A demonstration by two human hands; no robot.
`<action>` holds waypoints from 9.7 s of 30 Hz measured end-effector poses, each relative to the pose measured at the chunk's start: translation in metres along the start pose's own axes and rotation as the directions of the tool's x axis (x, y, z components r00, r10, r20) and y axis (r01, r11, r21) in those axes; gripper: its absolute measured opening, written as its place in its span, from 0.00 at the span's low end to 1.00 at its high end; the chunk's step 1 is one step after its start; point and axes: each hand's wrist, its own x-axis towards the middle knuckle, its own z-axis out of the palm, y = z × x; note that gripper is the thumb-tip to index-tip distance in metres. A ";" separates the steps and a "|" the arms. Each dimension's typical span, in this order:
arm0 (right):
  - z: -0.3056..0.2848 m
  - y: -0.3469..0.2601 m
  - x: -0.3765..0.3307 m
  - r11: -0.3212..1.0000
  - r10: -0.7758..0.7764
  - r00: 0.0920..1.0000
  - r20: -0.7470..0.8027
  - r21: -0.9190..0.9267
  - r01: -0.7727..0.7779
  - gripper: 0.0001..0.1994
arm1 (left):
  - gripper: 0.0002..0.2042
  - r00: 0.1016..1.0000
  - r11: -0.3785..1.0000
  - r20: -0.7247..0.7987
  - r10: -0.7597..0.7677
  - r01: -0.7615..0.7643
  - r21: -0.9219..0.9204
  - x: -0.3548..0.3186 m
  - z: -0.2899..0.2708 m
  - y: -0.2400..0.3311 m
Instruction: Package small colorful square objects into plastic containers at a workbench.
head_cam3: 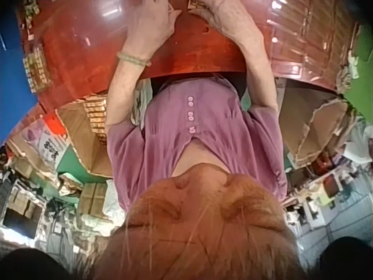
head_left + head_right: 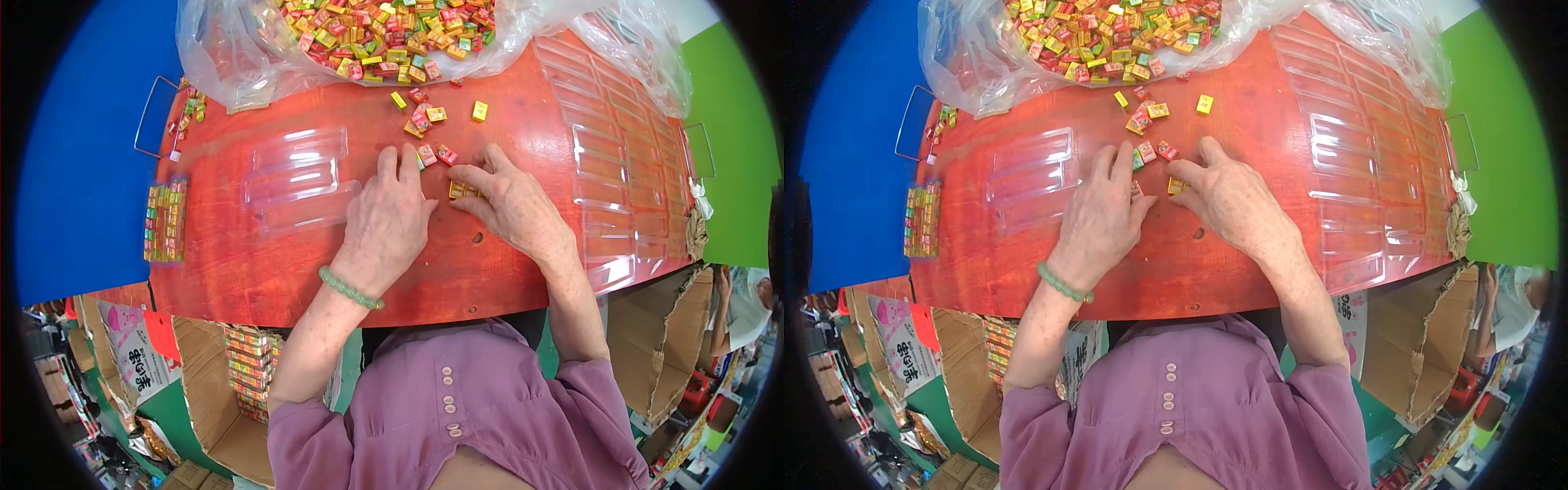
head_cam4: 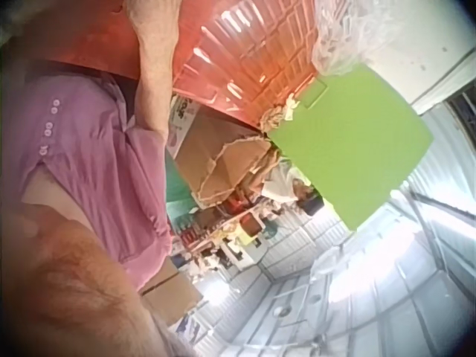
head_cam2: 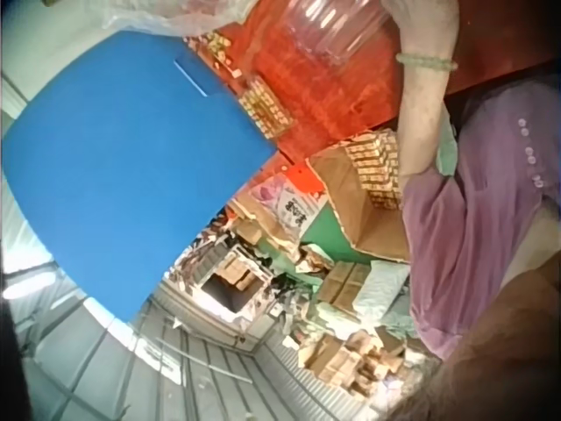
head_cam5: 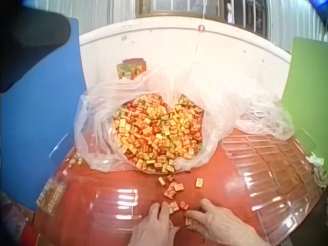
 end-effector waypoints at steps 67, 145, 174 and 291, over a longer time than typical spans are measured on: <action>-0.003 -0.014 -0.059 0.994 -0.070 0.998 -0.007 -0.091 0.069 0.20 | 0.25 0.981 0.957 0.054 0.189 -0.172 -0.234 -0.043 0.003 0.019; 0.064 -0.091 0.073 0.904 -0.398 0.917 0.004 0.171 0.392 0.18 | 0.16 0.985 0.986 -0.158 -0.070 0.044 -0.161 -0.084 -0.078 -0.118; 0.074 -0.087 0.059 0.824 -0.551 0.832 0.056 -0.115 0.554 0.34 | 0.50 0.999 0.984 0.031 -0.016 0.010 0.180 -0.107 -0.063 -0.117; 0.012 -0.004 0.033 0.967 -0.251 0.966 -0.065 -0.067 0.247 0.18 | 0.23 0.977 0.971 -0.077 0.198 -0.185 0.153 -0.002 -0.056 -0.056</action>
